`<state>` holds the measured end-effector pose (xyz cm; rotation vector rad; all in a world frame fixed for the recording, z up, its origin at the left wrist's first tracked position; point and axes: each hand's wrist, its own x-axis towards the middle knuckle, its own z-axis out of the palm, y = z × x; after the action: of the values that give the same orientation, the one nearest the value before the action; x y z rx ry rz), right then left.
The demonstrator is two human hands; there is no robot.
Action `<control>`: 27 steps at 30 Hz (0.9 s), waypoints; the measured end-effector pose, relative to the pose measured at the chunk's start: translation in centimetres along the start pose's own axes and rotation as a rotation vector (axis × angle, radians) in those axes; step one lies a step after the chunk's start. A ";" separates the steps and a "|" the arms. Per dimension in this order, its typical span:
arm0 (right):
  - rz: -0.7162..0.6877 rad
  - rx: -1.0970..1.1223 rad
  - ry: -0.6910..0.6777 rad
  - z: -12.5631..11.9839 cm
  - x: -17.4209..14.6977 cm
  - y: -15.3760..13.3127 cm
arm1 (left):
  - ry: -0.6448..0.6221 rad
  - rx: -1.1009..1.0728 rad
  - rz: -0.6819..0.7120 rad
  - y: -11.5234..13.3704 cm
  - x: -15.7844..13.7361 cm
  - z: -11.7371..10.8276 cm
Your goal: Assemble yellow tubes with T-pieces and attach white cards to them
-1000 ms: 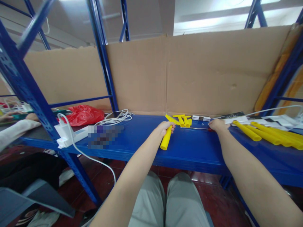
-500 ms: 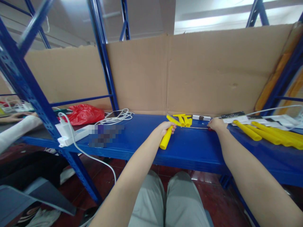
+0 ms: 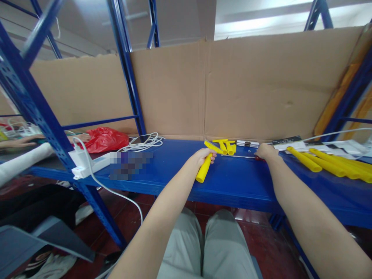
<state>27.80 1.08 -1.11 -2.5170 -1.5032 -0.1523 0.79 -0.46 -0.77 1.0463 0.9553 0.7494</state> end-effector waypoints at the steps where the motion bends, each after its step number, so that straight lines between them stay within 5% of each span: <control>1: -0.006 -0.003 0.004 0.0 0.1 0.0 | 0.003 0.002 -0.003 0.0 0.0 0.0; 14: -0.076 0.069 0.060 -0.8 -0.1 -0.8 | -0.031 -0.014 0.011 0.4 -0.7 0.3; 23: -0.564 0.983 -0.037 -1.9 -3.1 -5.9 | -0.097 -0.095 0.014 0.3 -0.4 0.2; 27: -0.660 1.149 -0.157 -1.4 -4.7 -7.7 | -0.142 -0.136 0.020 0.3 -0.4 0.0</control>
<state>18.77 0.26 0.25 -1.1281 -1.6969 0.6375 0.59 -0.73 -0.36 0.9773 0.7631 0.7366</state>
